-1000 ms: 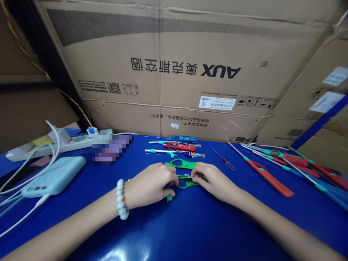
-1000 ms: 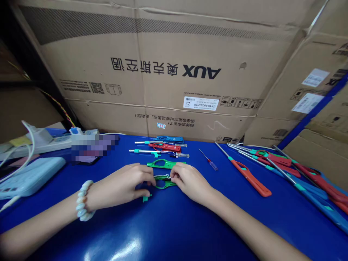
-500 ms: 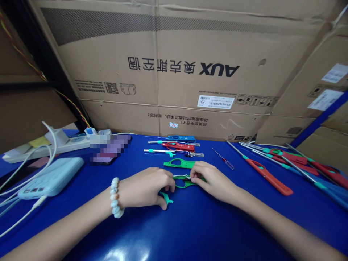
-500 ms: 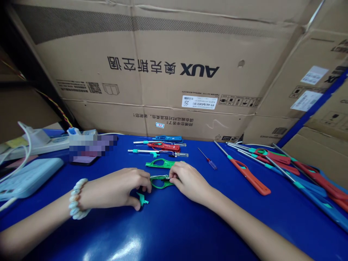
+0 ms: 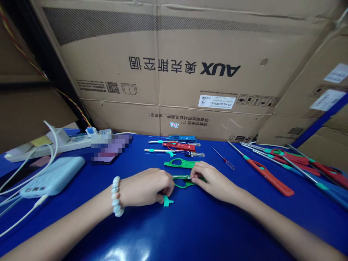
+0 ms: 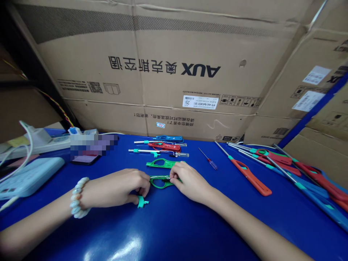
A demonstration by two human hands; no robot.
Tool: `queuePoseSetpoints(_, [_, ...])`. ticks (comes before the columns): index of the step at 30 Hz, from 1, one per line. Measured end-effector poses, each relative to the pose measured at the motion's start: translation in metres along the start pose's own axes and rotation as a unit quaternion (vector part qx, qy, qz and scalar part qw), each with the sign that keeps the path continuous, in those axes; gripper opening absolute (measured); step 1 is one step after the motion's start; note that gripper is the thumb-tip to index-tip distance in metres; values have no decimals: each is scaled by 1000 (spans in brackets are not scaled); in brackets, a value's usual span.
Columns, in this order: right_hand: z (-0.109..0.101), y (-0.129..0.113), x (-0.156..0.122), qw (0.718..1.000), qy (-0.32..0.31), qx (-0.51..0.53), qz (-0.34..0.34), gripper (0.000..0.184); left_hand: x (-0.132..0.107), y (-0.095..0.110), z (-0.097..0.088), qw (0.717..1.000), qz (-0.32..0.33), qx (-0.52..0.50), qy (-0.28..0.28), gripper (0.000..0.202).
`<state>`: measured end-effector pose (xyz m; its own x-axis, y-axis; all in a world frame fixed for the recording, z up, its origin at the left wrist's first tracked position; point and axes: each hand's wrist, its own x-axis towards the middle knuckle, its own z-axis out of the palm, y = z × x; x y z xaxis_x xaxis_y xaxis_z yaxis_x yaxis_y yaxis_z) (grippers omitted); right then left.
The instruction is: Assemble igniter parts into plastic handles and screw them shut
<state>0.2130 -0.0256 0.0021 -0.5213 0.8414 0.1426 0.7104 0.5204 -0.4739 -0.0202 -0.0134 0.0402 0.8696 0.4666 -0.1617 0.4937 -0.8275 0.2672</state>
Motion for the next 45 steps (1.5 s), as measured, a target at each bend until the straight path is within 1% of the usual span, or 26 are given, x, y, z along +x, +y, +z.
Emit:
queuePoseSetpoints(2, [0,1,1,1000,-2,1,-3,11,1,-1,1,1000,-1,-12,-2,12])
queuePoseSetpoints(4, [1,2,1,1000,-4,4,-6,11,4,-2,3,999,-1,-33,15,9])
queuePoseSetpoints(8, [0,3,2,1000,-8,16,-9,11,11,-6,9,994,2,-59,93,9])
queuePoseSetpoints(11, [0,3,3,999,-15,31,-4,10,18,-9,17,989,6,-18,149,10])
queuePoseSetpoints(15, [0,5,4,998,-18,59,8,10,24,-12,25,980,7,68,184,17])
queuePoseSetpoints(18, [2,7,5,997,-17,80,17,9,26,-13,28,977,8,86,193,21])
queuePoseSetpoints(24, [3,8,5,994,-13,102,30,9,30,-12,32,979,2,56,195,15])
queuePoseSetpoints(30, [6,10,6,990,-13,133,41,9,33,-11,38,977,-5,53,208,15])
queuePoseSetpoints(34, [6,12,7,990,-10,138,40,9,33,-11,38,975,2,62,211,14])
queuePoseSetpoints(39, [5,11,7,990,-13,138,39,9,34,-11,39,969,25,71,236,17])
queuePoseSetpoints(45, [4,9,7,990,-11,135,41,10,36,-13,41,969,23,46,241,18])
